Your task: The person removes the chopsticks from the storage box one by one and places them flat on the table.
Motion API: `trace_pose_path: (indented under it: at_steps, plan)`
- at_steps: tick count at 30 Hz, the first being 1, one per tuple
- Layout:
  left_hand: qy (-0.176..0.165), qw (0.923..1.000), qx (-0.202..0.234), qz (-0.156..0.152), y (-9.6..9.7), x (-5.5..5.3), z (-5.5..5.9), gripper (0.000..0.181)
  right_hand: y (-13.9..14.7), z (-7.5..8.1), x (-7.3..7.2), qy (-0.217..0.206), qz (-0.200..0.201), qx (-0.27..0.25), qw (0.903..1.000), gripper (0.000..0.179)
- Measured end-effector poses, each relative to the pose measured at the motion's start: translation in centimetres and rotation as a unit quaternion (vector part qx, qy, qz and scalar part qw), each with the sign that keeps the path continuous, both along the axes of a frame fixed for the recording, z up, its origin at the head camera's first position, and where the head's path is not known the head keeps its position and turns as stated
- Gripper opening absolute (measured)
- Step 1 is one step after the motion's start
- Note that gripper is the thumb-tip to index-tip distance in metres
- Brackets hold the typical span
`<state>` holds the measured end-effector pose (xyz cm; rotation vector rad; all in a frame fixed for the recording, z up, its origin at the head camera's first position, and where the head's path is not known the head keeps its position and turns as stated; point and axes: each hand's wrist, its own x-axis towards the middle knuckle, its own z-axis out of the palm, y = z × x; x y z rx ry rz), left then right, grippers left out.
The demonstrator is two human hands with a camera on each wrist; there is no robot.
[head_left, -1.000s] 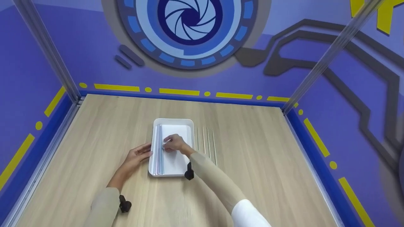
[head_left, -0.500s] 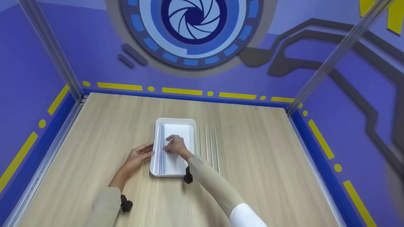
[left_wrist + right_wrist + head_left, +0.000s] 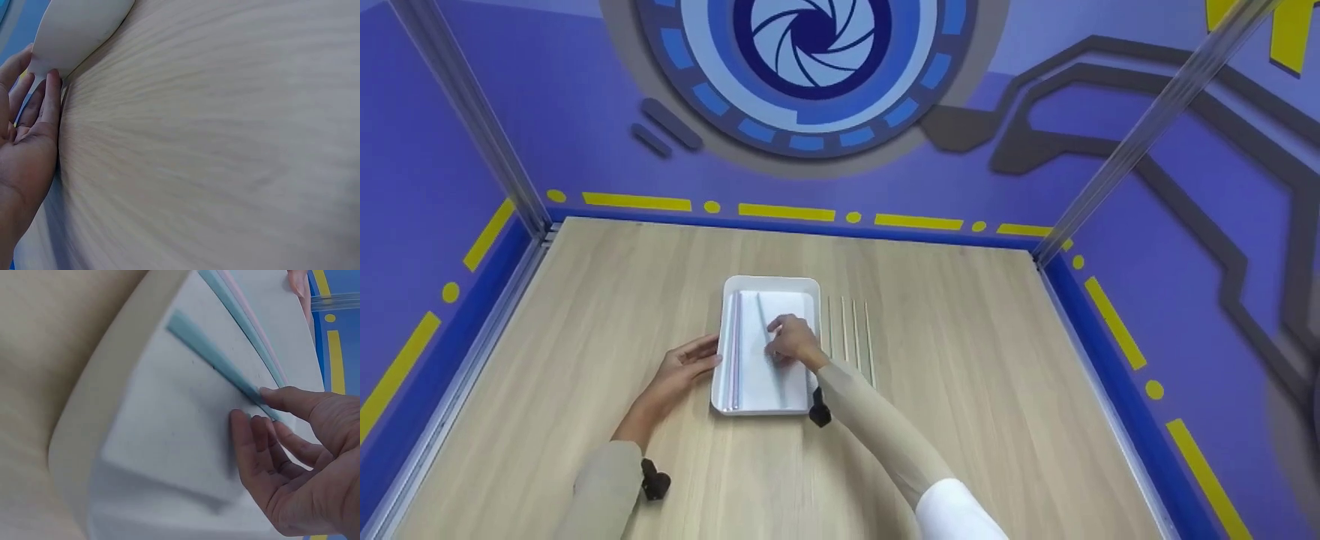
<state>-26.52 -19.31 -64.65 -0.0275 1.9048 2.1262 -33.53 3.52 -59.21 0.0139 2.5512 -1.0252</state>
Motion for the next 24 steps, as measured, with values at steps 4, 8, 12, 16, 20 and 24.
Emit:
trace_pose_path:
  at_steps: [4,8,12,16,20,24]
  plan:
    - [-0.005,1.0000,0.001,0.006,0.1,0.0,0.0,0.063,0.7,-0.1,-0.1,0.008,0.002,0.040,0.9992,0.034]
    - [-0.001,1.0000,-0.003,0.004,0.0,0.0,0.1,0.063,0.9,0.0,0.1,0.008,-0.003,0.045,0.9989,0.031]
    - [0.001,1.0000,-0.009,-0.001,-0.1,-0.1,0.1,0.063,1.0,0.4,0.4,0.020,0.004,0.052,0.9984,0.033]
    - [-0.005,1.0000,-0.006,0.001,-0.1,0.0,0.3,0.062,1.1,0.9,0.5,0.027,0.012,0.024,0.9993,0.035]
    - [-0.008,0.9999,-0.009,-0.001,0.0,0.0,0.4,0.063,1.6,1.6,0.6,0.016,0.003,-0.046,0.9988,0.037]
    - [-0.011,0.9999,-0.009,-0.002,-0.1,0.1,0.3,0.065,2.3,2.5,0.9,0.007,-0.006,-0.112,0.9937,0.038]
